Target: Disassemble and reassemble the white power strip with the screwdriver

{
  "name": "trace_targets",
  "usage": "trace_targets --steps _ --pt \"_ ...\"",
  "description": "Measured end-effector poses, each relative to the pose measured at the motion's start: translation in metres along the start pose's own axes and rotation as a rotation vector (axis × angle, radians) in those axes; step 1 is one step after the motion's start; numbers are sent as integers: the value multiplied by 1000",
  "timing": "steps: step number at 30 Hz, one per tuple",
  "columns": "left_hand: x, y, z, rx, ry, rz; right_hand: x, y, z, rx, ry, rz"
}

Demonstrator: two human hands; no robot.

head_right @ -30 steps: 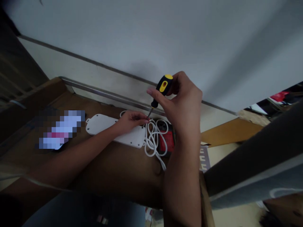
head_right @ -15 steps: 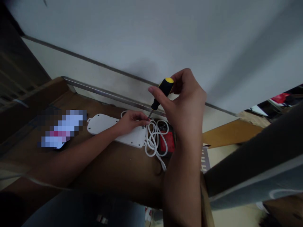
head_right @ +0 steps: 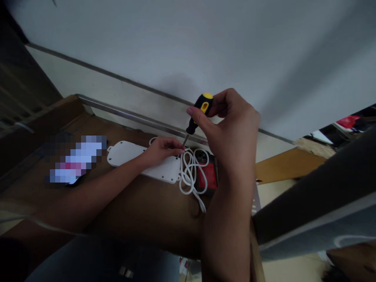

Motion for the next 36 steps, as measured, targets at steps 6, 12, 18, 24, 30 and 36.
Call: trace_targets --steps 6,12,18,24,30,36 --pt "0 0 0 -4 -7 -33 2 9 5 225 -81 -149" --pt "-1 0 0 -7 -3 13 8 8 2 59 -81 -125" --pt "1 0 1 8 -3 -27 10 11 7 258 -70 -324" --pt "3 2 1 21 5 19 10 3 2 8 -15 -133" --pt "5 0 -1 10 -4 5 3 -1 3 81 -32 -261" --pt "5 2 -1 35 16 19 4 2 2 85 -36 -173"
Point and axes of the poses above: each hand's wrist, its own z-axis away from the middle knuckle, its own y-axis out of the palm, x = y × z, the point moved 10 cm from there along -z, towards the middle knuckle, and after that the axes turned 2 degrees about y, right-handed, at the moved point
